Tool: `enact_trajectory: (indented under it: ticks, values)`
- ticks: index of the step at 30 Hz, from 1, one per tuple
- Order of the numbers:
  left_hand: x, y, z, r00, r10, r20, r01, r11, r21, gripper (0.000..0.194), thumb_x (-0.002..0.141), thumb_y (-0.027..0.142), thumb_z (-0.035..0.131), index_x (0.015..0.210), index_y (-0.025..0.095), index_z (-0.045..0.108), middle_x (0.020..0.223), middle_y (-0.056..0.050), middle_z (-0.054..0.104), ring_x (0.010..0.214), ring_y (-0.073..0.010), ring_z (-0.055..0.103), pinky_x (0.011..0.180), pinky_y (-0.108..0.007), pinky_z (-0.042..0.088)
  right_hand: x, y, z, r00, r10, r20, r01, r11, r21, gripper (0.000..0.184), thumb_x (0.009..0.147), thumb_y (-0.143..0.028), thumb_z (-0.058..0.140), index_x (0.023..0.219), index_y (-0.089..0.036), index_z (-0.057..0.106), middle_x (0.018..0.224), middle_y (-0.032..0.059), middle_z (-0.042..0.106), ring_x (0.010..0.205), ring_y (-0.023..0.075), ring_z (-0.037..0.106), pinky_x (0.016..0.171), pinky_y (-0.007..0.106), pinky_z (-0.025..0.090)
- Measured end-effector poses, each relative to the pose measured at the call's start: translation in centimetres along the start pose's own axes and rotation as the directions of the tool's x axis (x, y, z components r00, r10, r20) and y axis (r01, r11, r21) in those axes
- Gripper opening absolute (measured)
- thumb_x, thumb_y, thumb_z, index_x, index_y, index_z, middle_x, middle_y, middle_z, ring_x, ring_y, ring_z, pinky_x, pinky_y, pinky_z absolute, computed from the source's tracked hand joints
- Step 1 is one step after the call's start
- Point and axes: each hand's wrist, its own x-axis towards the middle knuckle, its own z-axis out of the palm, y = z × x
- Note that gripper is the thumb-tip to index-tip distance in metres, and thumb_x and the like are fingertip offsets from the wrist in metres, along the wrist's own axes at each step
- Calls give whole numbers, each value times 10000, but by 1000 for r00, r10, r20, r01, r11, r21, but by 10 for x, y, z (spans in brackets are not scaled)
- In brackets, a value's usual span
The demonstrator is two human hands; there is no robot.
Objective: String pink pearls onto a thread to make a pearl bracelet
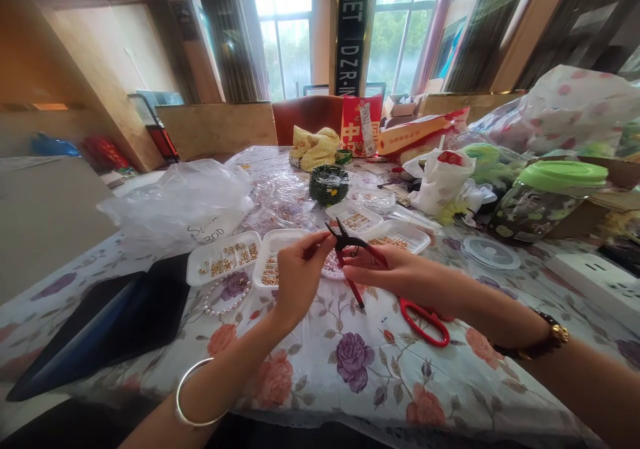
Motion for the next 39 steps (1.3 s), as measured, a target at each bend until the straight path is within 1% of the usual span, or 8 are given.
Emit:
enact_trajectory:
  ticks: [3,6,10,17,24,29,34,39]
  values:
    - [0,0,0,1000,-3,1,3,1000,-2,133,751,244,613,793,171,715,795,-46,721,694,-146,634,649,-263,478,2,6,-3,982,27,184,-67,974,217,491,793,-425,595,1248,-259,513,1236,47,566,1204,233,460,1012,349,372]
    - [1,0,0,1000,-9,4,9,1000,-2,130,751,230,613,795,159,712,791,-43,719,697,-136,633,647,-247,478,4,12,-5,973,-11,230,-60,951,302,503,804,-376,601,1281,-287,468,1297,37,517,1260,228,396,1050,364,327]
    - [1,-2,1,1000,-12,6,12,1000,-19,115,749,215,614,791,165,708,787,-33,718,688,-128,634,646,-243,485,5,19,-3,970,-58,236,-28,937,347,511,796,-330,622,1277,-314,450,1298,24,511,1252,227,405,1034,382,347]
    - [3,-3,-1,1000,23,2,-23,1000,21,107,752,226,620,789,179,708,793,-26,723,705,-133,645,669,-252,494,5,8,12,991,-68,117,36,966,257,396,729,-401,667,1071,-227,572,1060,55,621,1061,253,545,888,395,463]
    - [6,-1,-5,999,47,23,-51,980,194,109,775,201,603,790,185,710,773,-17,727,685,-133,645,651,-244,478,12,17,7,996,-77,-48,88,943,322,516,711,-410,678,1181,-250,538,1116,78,610,1056,251,548,857,390,486]
    - [3,-4,-3,984,67,164,-118,938,326,100,772,193,615,808,186,708,790,-37,730,664,-147,641,635,-262,477,11,27,-3,990,22,-137,22,950,311,441,706,-421,685,1098,-235,607,1087,67,631,1021,230,573,854,344,485]
    - [-2,-10,-2,935,95,342,-248,864,438,141,817,196,555,816,192,696,807,-42,724,709,-165,644,656,-280,472,10,31,-5,981,-6,-194,58,963,262,314,690,-425,694,949,-251,655,980,31,658,964,215,591,844,324,476]
    - [-5,-11,-2,901,57,431,-304,791,531,192,839,180,502,778,185,684,775,-45,705,696,-152,627,642,-264,459,12,34,-6,972,46,-231,28,951,308,269,698,-415,683,912,-256,639,927,21,654,873,194,609,795,309,492]
